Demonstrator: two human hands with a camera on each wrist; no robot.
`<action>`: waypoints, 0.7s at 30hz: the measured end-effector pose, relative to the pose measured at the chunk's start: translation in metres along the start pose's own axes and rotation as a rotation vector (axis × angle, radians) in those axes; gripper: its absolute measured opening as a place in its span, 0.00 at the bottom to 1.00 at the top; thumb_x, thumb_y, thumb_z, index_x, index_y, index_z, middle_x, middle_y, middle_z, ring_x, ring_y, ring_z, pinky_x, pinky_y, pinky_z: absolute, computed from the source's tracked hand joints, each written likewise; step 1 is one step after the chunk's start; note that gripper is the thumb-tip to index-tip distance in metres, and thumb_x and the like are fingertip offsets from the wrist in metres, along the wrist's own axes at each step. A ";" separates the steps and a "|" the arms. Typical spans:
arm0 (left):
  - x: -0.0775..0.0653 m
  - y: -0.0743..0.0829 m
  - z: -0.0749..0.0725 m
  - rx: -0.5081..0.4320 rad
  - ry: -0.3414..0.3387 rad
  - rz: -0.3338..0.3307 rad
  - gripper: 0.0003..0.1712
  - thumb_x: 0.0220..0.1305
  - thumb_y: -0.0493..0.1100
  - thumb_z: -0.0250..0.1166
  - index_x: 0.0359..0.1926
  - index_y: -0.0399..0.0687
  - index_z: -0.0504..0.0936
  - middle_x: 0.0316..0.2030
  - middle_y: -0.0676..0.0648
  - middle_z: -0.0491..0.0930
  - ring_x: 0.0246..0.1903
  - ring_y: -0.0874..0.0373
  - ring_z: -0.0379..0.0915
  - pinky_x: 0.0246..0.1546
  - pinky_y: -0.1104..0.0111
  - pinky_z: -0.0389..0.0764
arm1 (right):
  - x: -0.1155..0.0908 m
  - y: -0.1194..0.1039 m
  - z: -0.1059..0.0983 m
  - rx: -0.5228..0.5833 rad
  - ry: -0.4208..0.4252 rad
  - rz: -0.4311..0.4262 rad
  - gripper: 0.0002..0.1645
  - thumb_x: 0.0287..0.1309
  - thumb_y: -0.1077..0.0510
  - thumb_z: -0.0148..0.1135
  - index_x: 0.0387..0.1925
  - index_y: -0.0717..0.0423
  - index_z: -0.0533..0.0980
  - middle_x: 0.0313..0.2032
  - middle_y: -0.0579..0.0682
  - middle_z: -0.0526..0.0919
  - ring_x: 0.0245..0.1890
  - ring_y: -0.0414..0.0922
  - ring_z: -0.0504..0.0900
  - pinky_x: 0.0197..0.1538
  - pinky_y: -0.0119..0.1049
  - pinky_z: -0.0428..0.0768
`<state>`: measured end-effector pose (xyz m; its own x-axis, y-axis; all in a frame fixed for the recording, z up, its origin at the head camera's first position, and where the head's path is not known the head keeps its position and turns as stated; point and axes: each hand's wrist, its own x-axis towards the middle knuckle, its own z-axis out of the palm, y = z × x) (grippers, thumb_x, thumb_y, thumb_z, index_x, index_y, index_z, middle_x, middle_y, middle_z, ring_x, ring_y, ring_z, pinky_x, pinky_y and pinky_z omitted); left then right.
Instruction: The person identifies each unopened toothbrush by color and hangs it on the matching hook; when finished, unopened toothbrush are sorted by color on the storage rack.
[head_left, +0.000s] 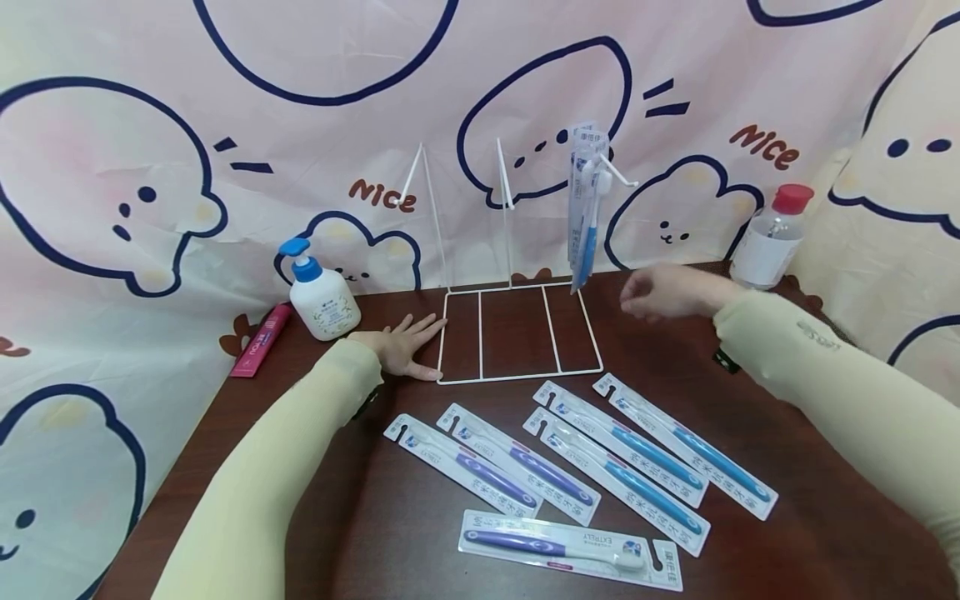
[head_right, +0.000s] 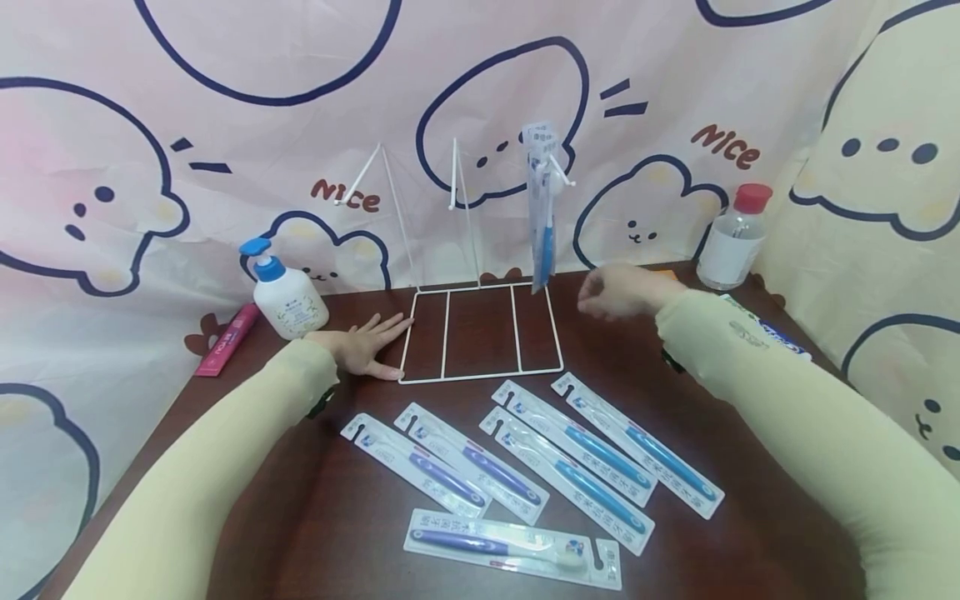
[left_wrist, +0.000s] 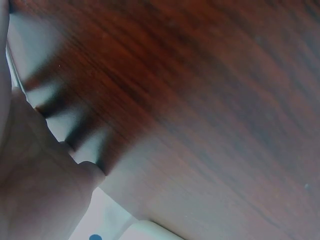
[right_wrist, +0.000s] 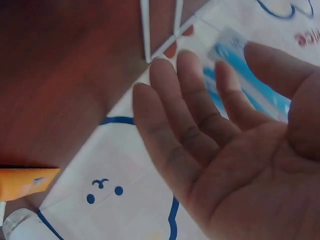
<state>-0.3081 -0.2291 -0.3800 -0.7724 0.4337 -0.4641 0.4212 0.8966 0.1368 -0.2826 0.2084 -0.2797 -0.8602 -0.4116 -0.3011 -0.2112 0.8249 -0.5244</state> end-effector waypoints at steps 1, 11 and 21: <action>0.000 0.000 0.000 -0.004 -0.003 0.000 0.62 0.46 0.78 0.53 0.71 0.63 0.28 0.71 0.50 0.25 0.67 0.40 0.20 0.59 0.40 0.40 | -0.004 0.002 0.006 -0.011 -0.024 0.005 0.17 0.63 0.51 0.55 0.47 0.59 0.73 0.40 0.53 0.79 0.39 0.50 0.78 0.42 0.46 0.76; 0.004 -0.003 0.001 0.009 -0.011 -0.008 0.62 0.46 0.79 0.52 0.70 0.64 0.26 0.70 0.51 0.23 0.67 0.41 0.19 0.60 0.41 0.40 | -0.042 0.015 0.061 -0.203 -0.064 0.083 0.33 0.53 0.42 0.63 0.50 0.63 0.72 0.41 0.55 0.78 0.37 0.47 0.77 0.38 0.45 0.77; 0.005 -0.002 0.001 0.025 -0.011 -0.030 0.62 0.46 0.79 0.52 0.70 0.65 0.26 0.70 0.52 0.23 0.67 0.42 0.20 0.60 0.42 0.40 | -0.069 0.018 0.099 -0.250 -0.036 0.105 0.40 0.40 0.39 0.71 0.50 0.60 0.71 0.38 0.51 0.77 0.34 0.46 0.74 0.38 0.46 0.76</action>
<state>-0.3125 -0.2284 -0.3835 -0.7797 0.4050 -0.4776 0.4092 0.9068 0.1011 -0.1807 0.2133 -0.3471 -0.8674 -0.3281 -0.3740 -0.2333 0.9322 -0.2768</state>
